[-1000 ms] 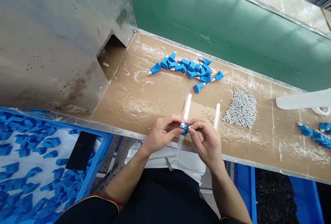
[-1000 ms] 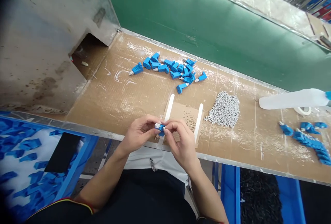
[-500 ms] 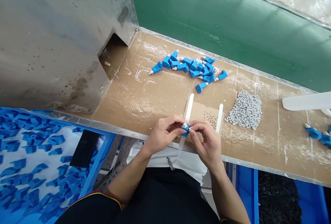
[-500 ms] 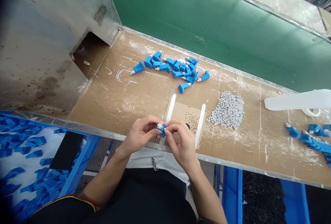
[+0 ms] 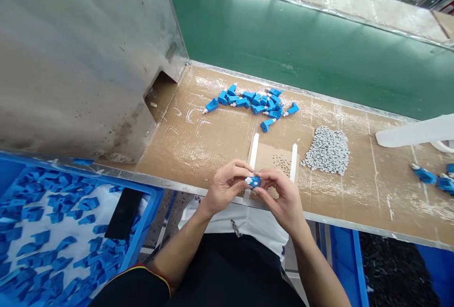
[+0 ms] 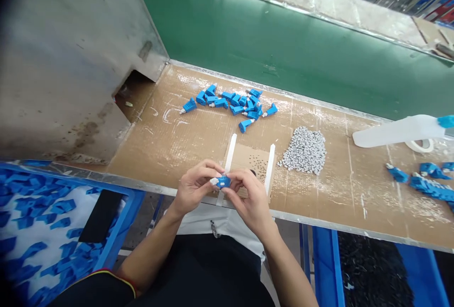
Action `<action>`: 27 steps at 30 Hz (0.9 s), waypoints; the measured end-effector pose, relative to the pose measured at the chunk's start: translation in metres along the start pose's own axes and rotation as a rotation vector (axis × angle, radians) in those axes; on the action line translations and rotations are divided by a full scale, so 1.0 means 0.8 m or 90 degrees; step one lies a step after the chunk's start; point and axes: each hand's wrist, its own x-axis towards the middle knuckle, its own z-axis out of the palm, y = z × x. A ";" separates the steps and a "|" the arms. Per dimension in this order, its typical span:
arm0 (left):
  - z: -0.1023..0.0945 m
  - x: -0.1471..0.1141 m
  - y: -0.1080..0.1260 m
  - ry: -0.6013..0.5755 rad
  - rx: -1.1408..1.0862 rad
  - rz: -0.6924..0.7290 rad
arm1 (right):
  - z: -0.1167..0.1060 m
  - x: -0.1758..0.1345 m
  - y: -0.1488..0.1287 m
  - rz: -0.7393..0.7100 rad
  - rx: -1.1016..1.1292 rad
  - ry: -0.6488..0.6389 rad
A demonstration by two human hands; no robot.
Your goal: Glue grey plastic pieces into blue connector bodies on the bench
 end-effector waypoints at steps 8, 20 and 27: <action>0.039 -0.031 0.046 0.070 0.009 -0.093 | 0.025 -0.033 -0.037 -0.095 -0.229 0.203; 0.023 0.019 0.053 -0.165 0.125 -0.211 | -0.017 -0.058 -0.004 -0.026 -0.288 0.256; -0.093 0.174 0.034 0.137 0.741 -0.190 | -0.286 -0.117 0.128 0.243 -0.637 0.490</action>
